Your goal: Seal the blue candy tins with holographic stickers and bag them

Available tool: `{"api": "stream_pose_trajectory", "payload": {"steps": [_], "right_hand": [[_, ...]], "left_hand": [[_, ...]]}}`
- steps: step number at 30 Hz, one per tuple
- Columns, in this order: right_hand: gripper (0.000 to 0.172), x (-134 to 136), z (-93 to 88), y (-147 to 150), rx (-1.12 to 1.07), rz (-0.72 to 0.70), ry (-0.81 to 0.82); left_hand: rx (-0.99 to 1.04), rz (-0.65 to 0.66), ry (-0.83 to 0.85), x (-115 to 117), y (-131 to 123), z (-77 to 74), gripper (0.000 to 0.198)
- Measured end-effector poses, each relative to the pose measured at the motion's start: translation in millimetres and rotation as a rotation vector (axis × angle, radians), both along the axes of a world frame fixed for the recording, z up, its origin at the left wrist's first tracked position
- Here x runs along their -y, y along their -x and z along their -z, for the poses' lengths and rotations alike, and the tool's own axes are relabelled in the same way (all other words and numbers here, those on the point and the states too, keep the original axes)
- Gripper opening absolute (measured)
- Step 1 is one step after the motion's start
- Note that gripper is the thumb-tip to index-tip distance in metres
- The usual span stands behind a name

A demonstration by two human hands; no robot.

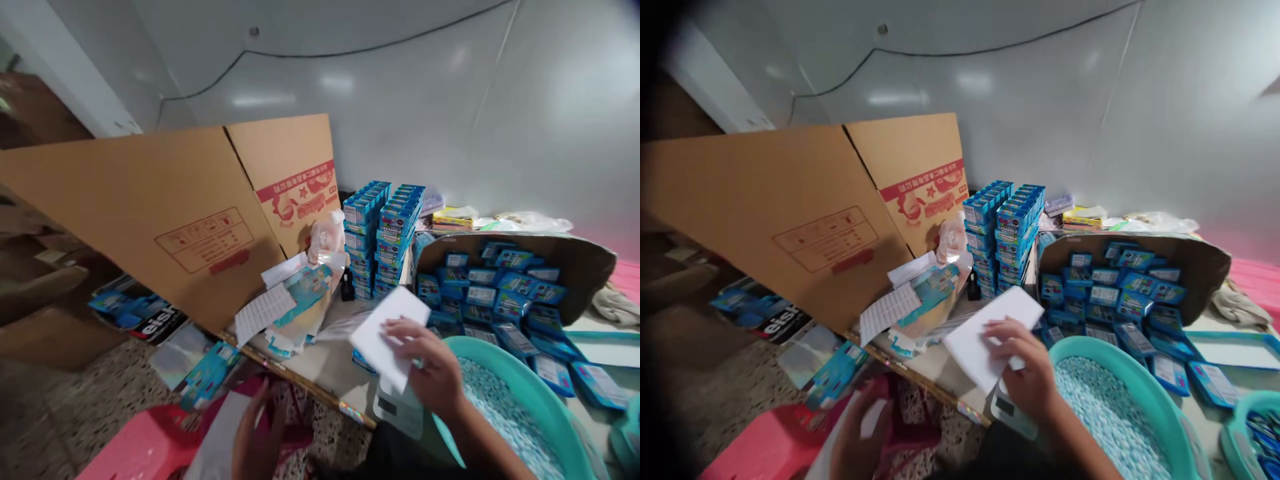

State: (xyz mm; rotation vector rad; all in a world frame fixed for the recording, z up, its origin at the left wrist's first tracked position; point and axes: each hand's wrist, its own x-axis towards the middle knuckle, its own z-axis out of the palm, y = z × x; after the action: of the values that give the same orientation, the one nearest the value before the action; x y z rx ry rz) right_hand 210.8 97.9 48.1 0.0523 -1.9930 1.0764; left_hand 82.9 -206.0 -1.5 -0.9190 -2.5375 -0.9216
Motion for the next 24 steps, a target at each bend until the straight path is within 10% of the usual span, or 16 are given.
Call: {"api": "stream_pose_trajectory", "payload": {"steps": [4,9,15,19,24], "right_hand": [[0.014,53,-29.4,25,-0.074,-0.433,-0.151],[0.002,59,-43.2,31,0.112,-0.601,0.184],[0.091,70,-49.2,25,0.527,-1.152,0.612],[0.061,79,-42.8,27,0.548,-0.831,0.866],[0.037,64,-38.3,31,0.576,-0.578,0.565]], "left_hand": [[-0.371,0.160,-0.135,-22,11,-40.5,0.064],[-0.606,0.311,-0.111,-30,-7,-100.3,0.050],[-0.687,0.226,-0.200,-54,-31,-88.2,0.044],[-0.482,0.397,-0.098,-65,-31,-84.6,0.039],[-0.147,0.609,0.020,-57,-23,-103.0,0.057]]}}
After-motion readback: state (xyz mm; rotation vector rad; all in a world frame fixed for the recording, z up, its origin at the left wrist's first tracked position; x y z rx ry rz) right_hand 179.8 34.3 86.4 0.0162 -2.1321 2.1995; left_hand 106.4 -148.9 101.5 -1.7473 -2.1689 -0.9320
